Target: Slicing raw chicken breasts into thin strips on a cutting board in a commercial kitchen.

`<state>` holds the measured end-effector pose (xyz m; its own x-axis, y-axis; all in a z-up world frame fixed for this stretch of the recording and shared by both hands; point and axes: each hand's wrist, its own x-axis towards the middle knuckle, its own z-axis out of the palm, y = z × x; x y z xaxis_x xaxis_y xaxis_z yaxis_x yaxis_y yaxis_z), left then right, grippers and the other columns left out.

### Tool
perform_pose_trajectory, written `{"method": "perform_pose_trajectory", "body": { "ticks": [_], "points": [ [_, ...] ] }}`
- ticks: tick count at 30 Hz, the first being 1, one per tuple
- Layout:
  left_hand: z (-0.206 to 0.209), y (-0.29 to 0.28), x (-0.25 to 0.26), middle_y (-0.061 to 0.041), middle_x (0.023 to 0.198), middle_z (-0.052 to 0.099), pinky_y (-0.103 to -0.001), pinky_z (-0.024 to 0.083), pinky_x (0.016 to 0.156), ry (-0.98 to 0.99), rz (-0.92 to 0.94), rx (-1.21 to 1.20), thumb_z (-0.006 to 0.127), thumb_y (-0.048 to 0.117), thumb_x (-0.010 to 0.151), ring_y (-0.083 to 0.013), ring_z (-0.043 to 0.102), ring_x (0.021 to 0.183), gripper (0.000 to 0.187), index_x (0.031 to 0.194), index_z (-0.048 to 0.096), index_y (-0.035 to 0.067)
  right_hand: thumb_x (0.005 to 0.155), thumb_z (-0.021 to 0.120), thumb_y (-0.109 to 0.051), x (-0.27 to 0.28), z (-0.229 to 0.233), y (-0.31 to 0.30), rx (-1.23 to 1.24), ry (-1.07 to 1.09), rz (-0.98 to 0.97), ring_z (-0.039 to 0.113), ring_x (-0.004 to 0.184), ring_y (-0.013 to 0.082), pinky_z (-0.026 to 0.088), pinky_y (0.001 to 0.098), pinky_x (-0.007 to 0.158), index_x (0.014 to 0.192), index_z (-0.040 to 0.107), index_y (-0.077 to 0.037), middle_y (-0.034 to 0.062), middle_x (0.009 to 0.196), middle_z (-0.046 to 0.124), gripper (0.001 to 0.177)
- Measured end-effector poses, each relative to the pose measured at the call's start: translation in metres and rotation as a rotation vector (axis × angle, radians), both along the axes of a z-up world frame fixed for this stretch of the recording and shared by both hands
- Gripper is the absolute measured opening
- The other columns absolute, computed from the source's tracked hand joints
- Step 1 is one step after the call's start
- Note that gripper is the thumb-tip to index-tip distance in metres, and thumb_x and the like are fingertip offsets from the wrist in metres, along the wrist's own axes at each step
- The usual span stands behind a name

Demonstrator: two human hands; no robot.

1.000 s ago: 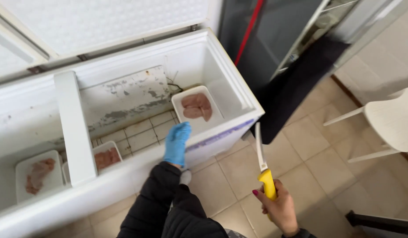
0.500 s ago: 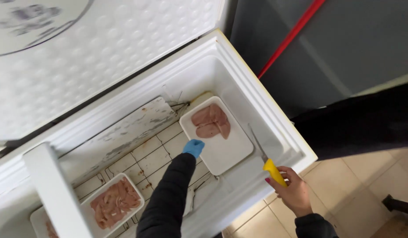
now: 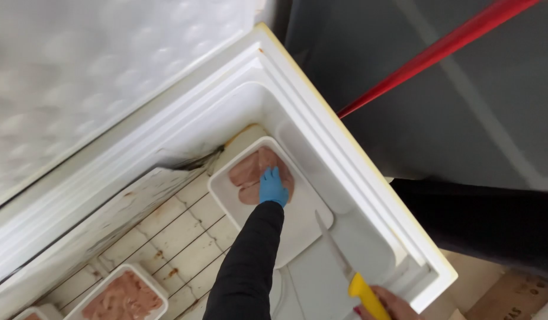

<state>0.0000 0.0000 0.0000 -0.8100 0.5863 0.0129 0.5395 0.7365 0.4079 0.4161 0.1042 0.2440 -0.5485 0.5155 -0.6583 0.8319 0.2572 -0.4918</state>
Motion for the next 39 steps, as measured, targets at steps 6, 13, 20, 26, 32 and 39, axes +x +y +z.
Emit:
{"method": "perform_pose_trajectory", "body": {
  "ticks": [6,13,20,26,32,39],
  "points": [
    [0.124,0.029,-0.03,-0.024,0.149,0.037,-0.052,0.048,0.101,-0.246,0.098,-0.297,0.084,0.035,0.07,-0.0461,0.04,0.133,0.1,0.152,0.032,0.011,0.083,0.079,-0.033,0.189,-0.236,0.028,0.164,-0.069,0.113,0.074,0.115,0.019,0.045,0.0368,0.116,0.128,0.072,-0.022,0.0007,0.122,0.076,0.047],
    [-0.042,0.024,-0.061,-0.019,0.14,0.056,-0.051,0.06,0.084,-0.196,0.065,-0.146,0.071,0.026,0.095,-0.043,0.06,0.119,0.049,0.141,0.056,0.015,0.077,0.085,-0.028,0.202,-0.254,0.036,0.211,-0.015,0.044,0.076,0.111,0.0218,0.05,0.039,0.111,0.124,0.071,-0.018,0.0044,0.119,0.076,0.05],
    [0.074,-0.045,-0.081,-0.031,0.107,0.076,-0.047,0.06,0.071,-0.836,0.533,0.551,0.06,0.026,0.091,-0.0373,0.074,0.084,0.036,0.118,0.069,0.005,0.067,0.088,-0.026,0.079,-0.074,-0.021,0.421,0.432,0.001,0.077,0.097,0.025,0.058,0.0411,0.094,0.121,0.064,-0.008,0.014,0.102,0.076,0.062],
    [0.182,-0.083,-0.07,-0.032,0.103,0.074,-0.043,0.058,0.079,-1.123,0.206,0.833,0.058,0.028,0.097,-0.0333,0.07,0.081,0.045,0.125,0.07,-0.005,0.068,0.09,-0.021,-0.032,0.082,-0.056,0.434,0.422,-0.127,0.08,0.081,0.021,0.064,0.0353,0.078,0.119,0.071,-0.003,0.0152,0.09,0.079,0.057],
    [0.279,-0.117,-0.055,-0.032,0.099,0.071,-0.038,0.057,0.086,-1.37,-0.208,1.097,0.056,0.03,0.103,-0.0292,0.066,0.078,0.055,0.131,0.07,-0.015,0.073,0.091,-0.02,-0.063,0.129,-0.065,0.356,0.341,-0.244,0.076,0.066,0.0182,0.062,0.0316,0.063,0.121,0.072,-0.002,0.0139,0.087,0.077,0.054],
    [0.299,-0.129,-0.02,-0.024,0.099,0.069,-0.035,0.057,0.087,-1.296,-0.304,1.073,0.06,0.026,0.101,-0.0225,0.064,0.082,0.046,0.125,0.069,-0.012,0.075,0.086,-0.022,-0.068,0.165,-0.076,0.285,0.436,-0.225,0.063,0.053,0.0145,0.054,0.0288,0.052,0.122,0.072,-0.004,0.0102,0.078,0.074,0.052]
  ]
}}
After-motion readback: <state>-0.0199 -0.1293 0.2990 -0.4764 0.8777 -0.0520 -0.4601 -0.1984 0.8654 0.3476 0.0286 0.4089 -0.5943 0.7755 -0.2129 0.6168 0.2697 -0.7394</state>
